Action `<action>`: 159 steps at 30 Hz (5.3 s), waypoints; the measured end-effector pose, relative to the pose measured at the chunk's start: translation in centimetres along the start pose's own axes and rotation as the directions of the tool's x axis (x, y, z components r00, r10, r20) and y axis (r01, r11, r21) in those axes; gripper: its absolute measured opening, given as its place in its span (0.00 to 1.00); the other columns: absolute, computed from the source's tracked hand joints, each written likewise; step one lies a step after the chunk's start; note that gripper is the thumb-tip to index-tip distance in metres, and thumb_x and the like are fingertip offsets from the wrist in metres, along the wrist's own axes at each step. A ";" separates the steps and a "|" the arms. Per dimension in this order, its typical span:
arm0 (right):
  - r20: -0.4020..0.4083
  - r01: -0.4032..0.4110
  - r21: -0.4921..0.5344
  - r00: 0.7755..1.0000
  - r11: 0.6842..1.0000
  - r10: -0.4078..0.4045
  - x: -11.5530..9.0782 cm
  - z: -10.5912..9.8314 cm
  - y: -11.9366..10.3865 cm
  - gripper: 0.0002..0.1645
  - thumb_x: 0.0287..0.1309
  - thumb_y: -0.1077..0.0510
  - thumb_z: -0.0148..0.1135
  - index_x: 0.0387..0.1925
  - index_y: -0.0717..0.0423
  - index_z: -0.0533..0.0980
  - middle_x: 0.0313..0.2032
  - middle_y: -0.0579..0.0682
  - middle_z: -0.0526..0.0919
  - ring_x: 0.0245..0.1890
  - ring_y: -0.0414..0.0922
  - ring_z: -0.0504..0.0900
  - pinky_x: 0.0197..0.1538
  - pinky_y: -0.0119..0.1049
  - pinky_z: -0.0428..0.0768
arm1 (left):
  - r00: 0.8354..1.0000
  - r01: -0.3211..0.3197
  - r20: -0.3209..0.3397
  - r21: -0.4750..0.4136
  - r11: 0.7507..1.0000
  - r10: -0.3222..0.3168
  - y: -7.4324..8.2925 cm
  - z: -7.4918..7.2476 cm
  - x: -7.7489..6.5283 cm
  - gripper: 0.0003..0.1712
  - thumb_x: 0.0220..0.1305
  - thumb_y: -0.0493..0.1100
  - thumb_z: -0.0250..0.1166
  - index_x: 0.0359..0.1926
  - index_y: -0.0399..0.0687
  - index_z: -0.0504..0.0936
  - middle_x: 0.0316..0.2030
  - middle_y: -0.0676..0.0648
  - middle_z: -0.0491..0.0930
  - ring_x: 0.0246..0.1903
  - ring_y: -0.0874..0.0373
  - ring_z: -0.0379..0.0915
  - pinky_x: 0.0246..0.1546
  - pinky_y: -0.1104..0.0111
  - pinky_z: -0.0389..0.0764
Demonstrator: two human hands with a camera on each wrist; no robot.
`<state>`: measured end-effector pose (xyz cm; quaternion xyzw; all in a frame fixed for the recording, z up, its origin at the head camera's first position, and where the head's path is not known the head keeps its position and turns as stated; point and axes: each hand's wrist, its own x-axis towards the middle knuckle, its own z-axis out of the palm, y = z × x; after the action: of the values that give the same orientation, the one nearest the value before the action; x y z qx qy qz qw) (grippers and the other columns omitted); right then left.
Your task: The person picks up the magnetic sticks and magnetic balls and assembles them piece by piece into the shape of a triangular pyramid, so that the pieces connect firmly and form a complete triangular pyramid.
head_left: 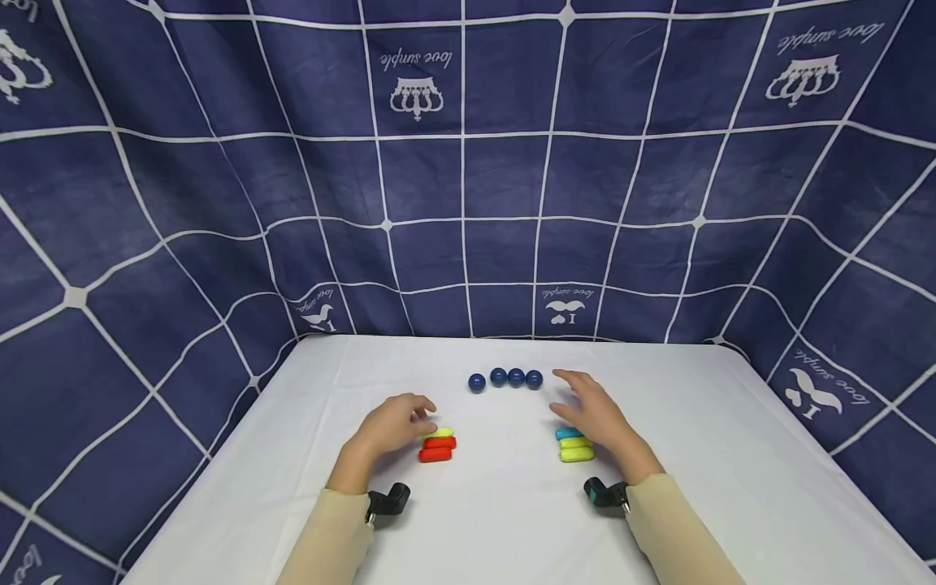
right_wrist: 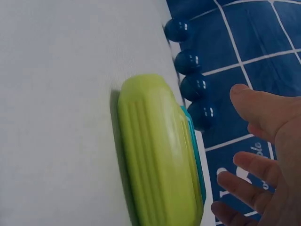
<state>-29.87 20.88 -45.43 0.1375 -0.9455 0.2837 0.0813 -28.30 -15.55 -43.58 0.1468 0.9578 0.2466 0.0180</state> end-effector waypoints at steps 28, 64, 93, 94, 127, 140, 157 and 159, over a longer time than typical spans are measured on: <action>0.049 -0.106 0.083 0.994 0.991 0.102 4.4 2.7 -0.8 0.29 0.62 0.54 0.67 0.64 0.51 0.72 0.63 0.57 0.78 0.61 0.59 0.77 0.65 0.58 0.72 | 1.000 -0.019 -0.011 -0.033 0.999 0.018 -0.7 1.4 0.0 0.03 0.58 0.38 0.71 0.34 0.49 0.90 0.30 0.54 0.82 0.31 0.63 0.73 0.38 0.66 0.77; 0.017 -0.081 0.108 0.997 0.991 0.080 2.3 3.2 -1.8 0.18 0.55 0.53 0.72 0.49 0.48 0.81 0.38 0.48 0.84 0.36 0.42 0.77 0.42 0.38 0.74 | 0.994 -0.045 -0.112 -0.250 0.967 0.018 0.6 2.6 1.9 0.09 0.61 0.37 0.69 0.43 0.48 0.89 0.38 0.50 0.86 0.31 0.61 0.73 0.33 0.70 0.75; 0.049 0.050 0.266 0.997 0.963 -0.066 1.6 4.6 -5.1 0.20 0.57 0.57 0.72 0.52 0.48 0.81 0.47 0.46 0.86 0.40 0.39 0.82 0.48 0.39 0.82 | 0.993 -0.077 -0.115 -0.373 0.925 0.037 3.1 5.9 3.9 0.09 0.61 0.41 0.71 0.43 0.49 0.87 0.38 0.49 0.85 0.34 0.61 0.75 0.38 0.69 0.77; 0.049 0.055 0.265 0.996 0.963 -0.070 1.6 4.7 -5.1 0.20 0.57 0.57 0.72 0.53 0.48 0.81 0.47 0.46 0.86 0.40 0.39 0.82 0.48 0.39 0.82 | 0.993 -0.076 -0.113 -0.373 0.925 0.036 3.1 6.0 3.9 0.09 0.61 0.41 0.71 0.43 0.49 0.87 0.38 0.49 0.85 0.34 0.61 0.75 0.38 0.69 0.77; 0.059 0.035 0.181 0.997 0.983 -0.047 1.5 2.4 -4.1 0.19 0.60 0.57 0.69 0.53 0.49 0.82 0.50 0.48 0.87 0.44 0.43 0.83 0.50 0.43 0.81 | 0.983 -0.086 -0.169 -0.095 0.992 0.069 4.6 7.1 3.1 0.09 0.56 0.48 0.74 0.39 0.52 0.90 0.29 0.57 0.78 0.27 0.65 0.69 0.31 0.71 0.70; 0.295 -0.120 0.076 0.951 0.990 0.092 0.2 -2.4 -0.7 0.09 0.58 0.57 0.70 0.42 0.48 0.86 0.41 0.45 0.86 0.42 0.44 0.76 0.49 0.43 0.76 | 0.983 -0.066 -0.176 -0.118 0.991 0.045 4.4 7.2 3.0 0.08 0.55 0.48 0.74 0.35 0.52 0.88 0.28 0.58 0.78 0.27 0.65 0.69 0.31 0.71 0.70; 0.383 -0.127 0.082 0.920 0.988 0.086 -0.4 -2.5 0.8 0.04 0.55 0.53 0.73 0.34 0.46 0.87 0.38 0.45 0.82 0.40 0.43 0.76 0.52 0.44 0.76 | 0.983 -0.060 -0.182 -0.138 0.989 0.034 4.4 7.1 2.9 0.08 0.56 0.48 0.73 0.35 0.52 0.87 0.27 0.58 0.78 0.27 0.65 0.69 0.31 0.71 0.70; 0.382 -0.114 0.092 0.922 0.989 0.070 -0.4 -2.3 1.0 0.05 0.55 0.52 0.73 0.33 0.46 0.87 0.38 0.45 0.82 0.40 0.43 0.75 0.52 0.44 0.75 | 0.984 -0.054 -0.175 -0.141 0.989 0.029 4.4 7.1 2.9 0.08 0.56 0.48 0.73 0.35 0.52 0.87 0.27 0.58 0.78 0.27 0.65 0.69 0.31 0.71 0.70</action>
<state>-29.65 23.08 -44.09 0.1493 -0.9314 0.3081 -0.1234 -29.12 -7.65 -47.61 0.1430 0.9320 0.3277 -0.0597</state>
